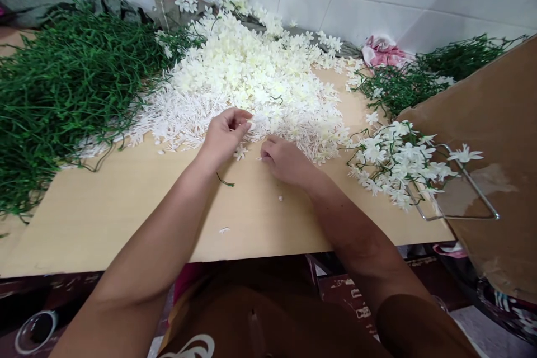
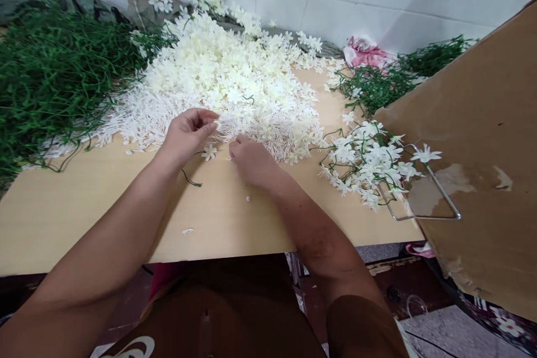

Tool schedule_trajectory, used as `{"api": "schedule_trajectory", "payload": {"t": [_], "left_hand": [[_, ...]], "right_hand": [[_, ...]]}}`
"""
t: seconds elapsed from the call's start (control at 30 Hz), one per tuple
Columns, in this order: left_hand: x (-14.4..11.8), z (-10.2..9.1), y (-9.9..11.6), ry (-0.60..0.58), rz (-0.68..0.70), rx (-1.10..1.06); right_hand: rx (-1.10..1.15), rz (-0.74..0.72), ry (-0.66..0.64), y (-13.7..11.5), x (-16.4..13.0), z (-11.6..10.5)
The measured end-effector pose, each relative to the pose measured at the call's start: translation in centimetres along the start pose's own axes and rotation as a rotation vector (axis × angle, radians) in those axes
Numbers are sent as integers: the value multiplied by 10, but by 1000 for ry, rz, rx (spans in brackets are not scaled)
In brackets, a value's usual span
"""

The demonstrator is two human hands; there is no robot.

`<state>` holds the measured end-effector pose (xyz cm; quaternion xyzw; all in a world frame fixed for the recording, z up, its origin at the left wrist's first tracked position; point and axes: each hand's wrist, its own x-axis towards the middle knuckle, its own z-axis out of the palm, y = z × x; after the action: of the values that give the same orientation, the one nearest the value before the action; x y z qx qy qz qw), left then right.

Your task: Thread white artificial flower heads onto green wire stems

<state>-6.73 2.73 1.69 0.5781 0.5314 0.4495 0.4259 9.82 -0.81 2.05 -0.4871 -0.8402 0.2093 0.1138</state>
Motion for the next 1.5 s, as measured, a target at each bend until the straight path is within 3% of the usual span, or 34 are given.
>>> {"api": "schedule_trajectory", "payload": {"t": [0.2,0.33,0.5,0.67,0.77,1.2,1.5], "left_hand": [[0,-18,18,-123,-436,-545],[0,-18,20,-152,-488,-744],[-4,-3,19,-160,-539,-764],[-10,6,20,-158,-552,-663],[-11,8,20,-168,-534,-614],[-11,7,12,-213,-436,-528],[-11,6,18,-200,-399,-379]], "right_hand": [[503,19,214,8,4,0],[914,44,199,12,8,2],[1090,46,277,9,7,-4],[979,80,511,4,7,-3],[860,70,580,5,7,2],[610,-85,678,12,11,13],[190,-242,763,14,8,13]]}}
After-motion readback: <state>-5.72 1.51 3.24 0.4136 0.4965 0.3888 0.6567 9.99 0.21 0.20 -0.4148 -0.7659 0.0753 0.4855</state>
